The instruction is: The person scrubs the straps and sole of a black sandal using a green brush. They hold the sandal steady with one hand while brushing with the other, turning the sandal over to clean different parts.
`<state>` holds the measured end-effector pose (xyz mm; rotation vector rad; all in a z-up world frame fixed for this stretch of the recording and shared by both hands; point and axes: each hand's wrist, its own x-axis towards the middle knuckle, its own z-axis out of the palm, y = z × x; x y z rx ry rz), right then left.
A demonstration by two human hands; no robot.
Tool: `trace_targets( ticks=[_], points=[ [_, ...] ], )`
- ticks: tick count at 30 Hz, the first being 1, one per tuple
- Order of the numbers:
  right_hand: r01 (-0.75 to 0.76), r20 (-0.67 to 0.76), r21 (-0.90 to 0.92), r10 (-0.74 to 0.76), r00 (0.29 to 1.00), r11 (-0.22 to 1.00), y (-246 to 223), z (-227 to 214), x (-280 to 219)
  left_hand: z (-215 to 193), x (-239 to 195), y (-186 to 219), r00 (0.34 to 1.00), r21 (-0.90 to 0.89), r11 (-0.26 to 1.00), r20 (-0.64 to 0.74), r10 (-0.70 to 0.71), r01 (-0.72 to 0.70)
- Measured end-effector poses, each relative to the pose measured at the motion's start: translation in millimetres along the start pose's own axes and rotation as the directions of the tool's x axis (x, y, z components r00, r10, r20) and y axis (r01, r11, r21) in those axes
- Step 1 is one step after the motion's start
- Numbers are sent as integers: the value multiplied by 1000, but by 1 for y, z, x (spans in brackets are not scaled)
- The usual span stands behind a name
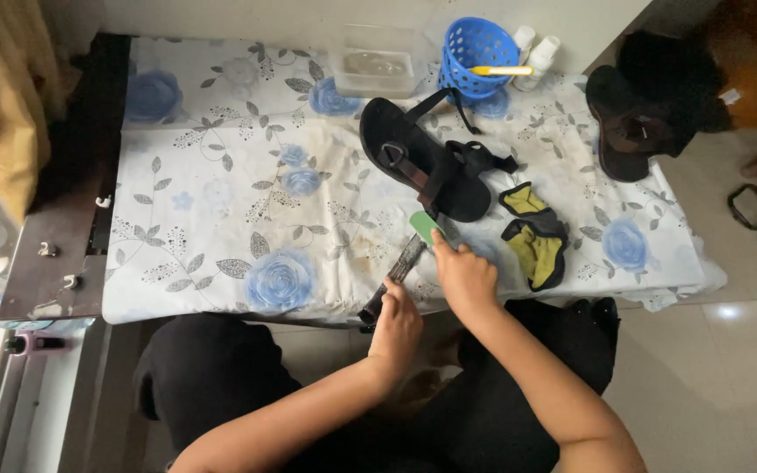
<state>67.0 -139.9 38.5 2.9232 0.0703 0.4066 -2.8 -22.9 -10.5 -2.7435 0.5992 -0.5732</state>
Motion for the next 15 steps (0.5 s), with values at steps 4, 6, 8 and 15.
trace_targets(
  ticks=[4,6,8,15],
  points=[
    [-7,260,41,-4,966,999,-35,-41,-36,11,-1,6,999,-104,994,-36,-33,29],
    [65,369,40,-75,926,997,-40,-55,-54,12,-2,5,998,-70,996,-32,-52,49],
    [72,352,80,-95,931,994,-28,-48,-26,8,3,2,997,-47,997,-44,-64,61],
    [143,305,127,-176,936,981,-29,-44,-23,18,1,-8,997,-280,958,-27,-76,65]
  ],
)
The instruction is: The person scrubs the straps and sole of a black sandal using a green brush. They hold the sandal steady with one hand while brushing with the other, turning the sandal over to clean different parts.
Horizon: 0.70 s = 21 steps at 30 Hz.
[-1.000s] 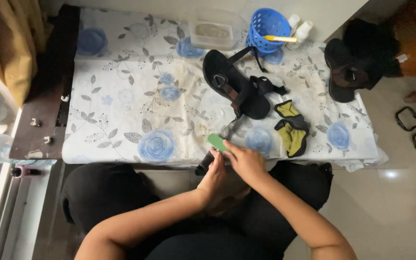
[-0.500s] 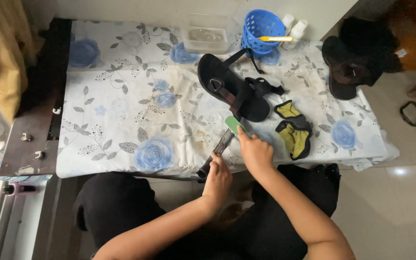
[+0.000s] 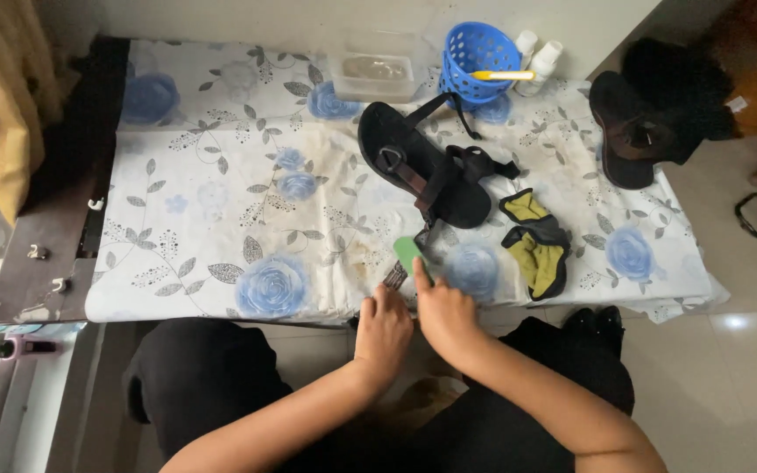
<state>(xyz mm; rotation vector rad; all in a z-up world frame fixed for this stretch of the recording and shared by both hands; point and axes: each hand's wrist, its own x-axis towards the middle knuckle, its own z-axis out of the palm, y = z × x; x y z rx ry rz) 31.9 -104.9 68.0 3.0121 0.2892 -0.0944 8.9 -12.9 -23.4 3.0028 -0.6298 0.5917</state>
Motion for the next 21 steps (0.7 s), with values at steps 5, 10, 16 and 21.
trace_targets(
  ticks=[5,10,16,21],
  points=[
    [-1,-33,-8,1,999,1000,23,15,2,-23,2,-3,1000,41,999,11,-15,15],
    [-58,-123,19,60,991,998,16,9,7,-20,-3,2,996,112,992,-73,-43,51],
    [214,-43,45,-212,976,976,25,2,6,-14,-11,1,994,249,968,95,-51,26],
    [108,-74,127,-99,992,986,20,-3,8,-12,-10,-1,991,224,974,124,-49,20]
  ],
)
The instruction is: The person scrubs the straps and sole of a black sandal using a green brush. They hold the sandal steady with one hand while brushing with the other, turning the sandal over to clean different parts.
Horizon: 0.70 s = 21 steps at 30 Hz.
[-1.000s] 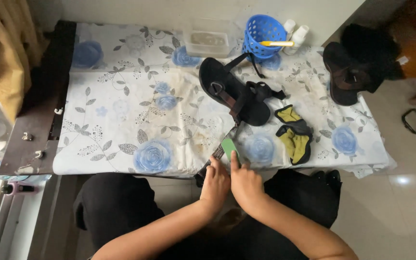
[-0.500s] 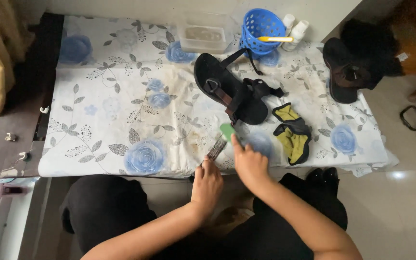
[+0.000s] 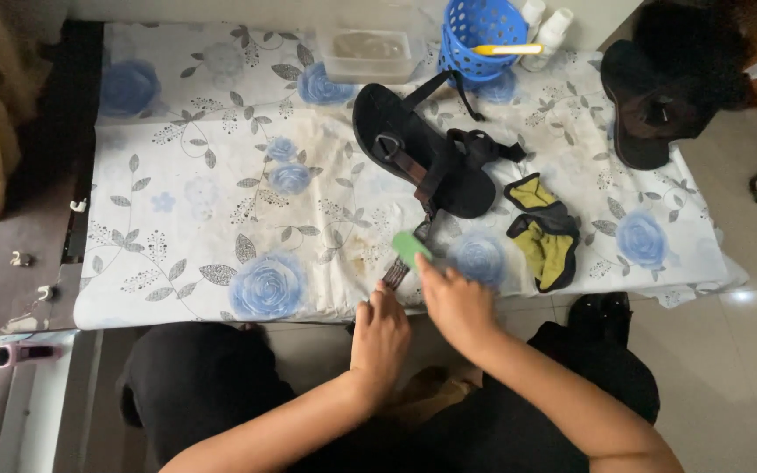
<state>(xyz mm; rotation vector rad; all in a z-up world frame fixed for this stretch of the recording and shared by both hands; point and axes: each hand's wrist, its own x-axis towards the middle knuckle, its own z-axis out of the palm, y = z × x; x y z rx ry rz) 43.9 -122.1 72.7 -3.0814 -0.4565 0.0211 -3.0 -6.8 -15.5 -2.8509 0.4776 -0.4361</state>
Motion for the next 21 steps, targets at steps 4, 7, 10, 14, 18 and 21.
trace_targets(
  ticks=[4,7,10,14,18,21],
  points=[
    [134,-80,20,-132,988,991,3,1,-16,-6,0,1,999,-8,1000,34,21,-21],
    [-121,21,-34,122,992,992,20,6,8,-4,1,2,1000,49,999,24,9,-11],
    [-45,-188,-107,24,982,993,10,6,-2,-1,-1,2,1000,37,999,1,5,-5],
    [87,-19,179,-85,996,980,0,2,-15,4,0,8,1000,53,999,21,2,-3],
    [-63,-282,-180,10,959,982,39,25,8,-4,0,4,999,100,995,38,13,-16],
    [77,-234,92,-53,971,993,22,36,-1,-5,2,2,1000,79,997,27,9,-11]
  ],
)
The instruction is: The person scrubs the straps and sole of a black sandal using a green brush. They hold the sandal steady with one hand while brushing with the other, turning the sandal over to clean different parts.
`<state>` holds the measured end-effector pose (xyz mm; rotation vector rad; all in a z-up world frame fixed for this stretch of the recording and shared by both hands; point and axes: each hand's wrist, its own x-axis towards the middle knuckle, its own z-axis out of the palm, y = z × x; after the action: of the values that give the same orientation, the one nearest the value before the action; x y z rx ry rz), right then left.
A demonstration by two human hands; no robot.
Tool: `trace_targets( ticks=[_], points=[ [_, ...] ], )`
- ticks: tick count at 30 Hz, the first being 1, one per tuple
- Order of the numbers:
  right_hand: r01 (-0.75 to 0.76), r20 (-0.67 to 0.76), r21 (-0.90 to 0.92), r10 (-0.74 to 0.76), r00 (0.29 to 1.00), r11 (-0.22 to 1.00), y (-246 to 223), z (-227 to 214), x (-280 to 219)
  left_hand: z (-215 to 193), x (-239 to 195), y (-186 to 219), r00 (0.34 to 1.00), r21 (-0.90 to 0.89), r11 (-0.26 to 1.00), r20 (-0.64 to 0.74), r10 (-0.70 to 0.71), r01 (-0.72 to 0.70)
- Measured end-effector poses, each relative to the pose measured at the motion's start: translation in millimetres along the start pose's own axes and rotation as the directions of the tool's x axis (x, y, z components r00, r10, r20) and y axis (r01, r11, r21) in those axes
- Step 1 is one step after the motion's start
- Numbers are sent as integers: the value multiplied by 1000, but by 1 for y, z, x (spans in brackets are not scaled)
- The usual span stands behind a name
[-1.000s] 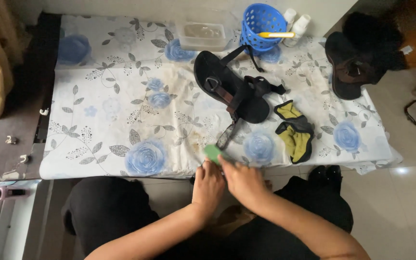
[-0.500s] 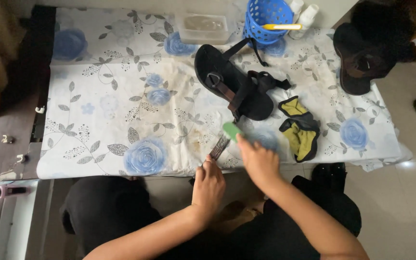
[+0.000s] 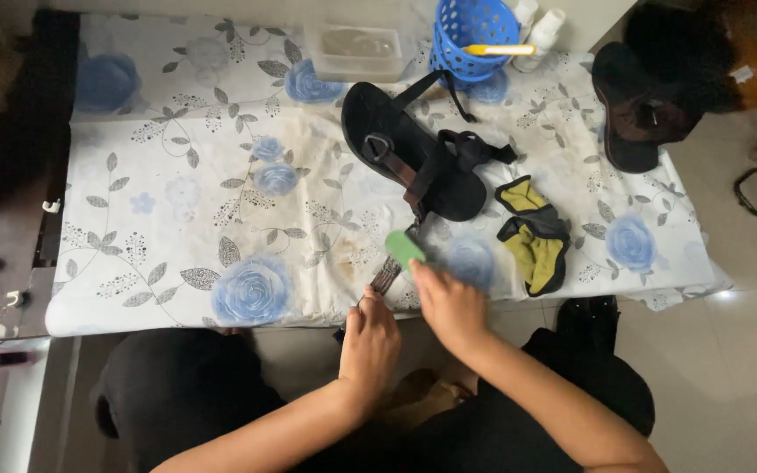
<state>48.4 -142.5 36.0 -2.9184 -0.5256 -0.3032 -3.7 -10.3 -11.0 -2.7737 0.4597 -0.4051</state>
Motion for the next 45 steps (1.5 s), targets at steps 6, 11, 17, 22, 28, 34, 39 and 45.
trace_targets(
  ticks=[6,11,17,22,28,34,39,45],
  points=[
    [-21,102,-125,34,994,992,9,-16,6,2,-1,5,999,37,999,38,38,-39],
    [-28,104,-193,48,993,981,-16,-25,-5,8,-2,8,999,18,999,32,31,-31],
    [-50,65,-376,80,995,925,-7,-13,5,10,0,11,1000,28,999,6,16,-16],
    [-60,364,-385,211,907,921,-37,-41,6,10,0,9,999,21,1000,-41,8,-7],
    [-96,160,-446,185,970,890,-34,-28,19,11,-1,12,999,53,998,16,42,-42],
    [-30,498,-417,256,828,908,-65,-49,14,14,-2,13,999,58,998,26,32,-34],
    [-182,210,-417,289,934,890,-25,-22,38,8,-3,15,999,87,996,49,17,-21],
    [53,469,-224,60,881,973,-56,-61,11,6,-3,11,999,68,998,40,17,-19]
  ],
)
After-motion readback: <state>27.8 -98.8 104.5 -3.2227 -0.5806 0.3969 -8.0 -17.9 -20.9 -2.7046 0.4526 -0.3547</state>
